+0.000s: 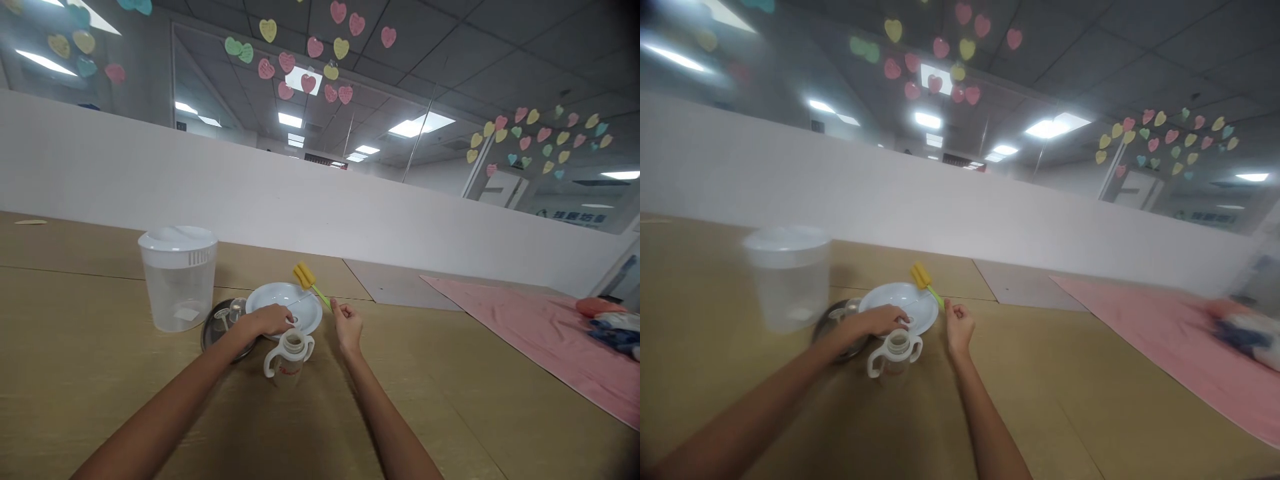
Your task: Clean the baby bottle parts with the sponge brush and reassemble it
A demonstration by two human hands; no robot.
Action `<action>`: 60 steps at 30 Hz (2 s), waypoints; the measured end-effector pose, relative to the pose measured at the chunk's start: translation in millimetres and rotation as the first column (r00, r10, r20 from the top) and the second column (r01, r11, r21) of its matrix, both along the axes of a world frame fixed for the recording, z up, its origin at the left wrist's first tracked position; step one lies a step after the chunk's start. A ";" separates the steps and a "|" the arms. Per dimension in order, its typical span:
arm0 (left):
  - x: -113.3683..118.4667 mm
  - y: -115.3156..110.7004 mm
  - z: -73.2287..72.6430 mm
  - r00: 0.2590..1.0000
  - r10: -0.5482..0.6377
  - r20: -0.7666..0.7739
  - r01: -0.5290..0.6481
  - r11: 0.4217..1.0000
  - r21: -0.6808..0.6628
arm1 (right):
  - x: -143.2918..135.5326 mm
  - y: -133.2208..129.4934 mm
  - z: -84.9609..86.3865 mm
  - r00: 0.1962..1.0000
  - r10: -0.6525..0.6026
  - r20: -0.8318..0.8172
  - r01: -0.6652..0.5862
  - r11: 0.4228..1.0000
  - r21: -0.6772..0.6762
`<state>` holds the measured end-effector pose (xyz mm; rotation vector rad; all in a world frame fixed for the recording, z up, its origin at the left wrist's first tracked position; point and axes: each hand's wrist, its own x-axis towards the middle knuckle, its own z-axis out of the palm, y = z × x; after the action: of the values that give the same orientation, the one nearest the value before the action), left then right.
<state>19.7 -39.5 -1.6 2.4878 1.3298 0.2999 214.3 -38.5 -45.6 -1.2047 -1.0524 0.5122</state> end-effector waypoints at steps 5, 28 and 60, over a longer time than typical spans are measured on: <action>-9.6 8.6 3.0 0.997 0.016 0.069 -0.017 1.000 0.001 | -0.1 -2.2 2.8 1.000 -0.005 -0.005 0.005 1.000 0.009; -36.3 -4.2 54.3 0.859 0.065 0.509 -0.152 0.979 0.132 | 1.3 -9.3 -0.9 0.991 0.136 -0.005 -0.132 0.969 0.211; -40.1 -21.4 75.1 0.937 0.335 0.101 -0.348 0.863 0.365 | -10.7 -20.0 4.5 0.929 0.010 0.371 -0.086 0.978 0.191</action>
<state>-20.4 -60.9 73.5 2.5058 1.8523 0.7425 203.6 -58.5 -41.1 -1.1160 -1.4221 0.2082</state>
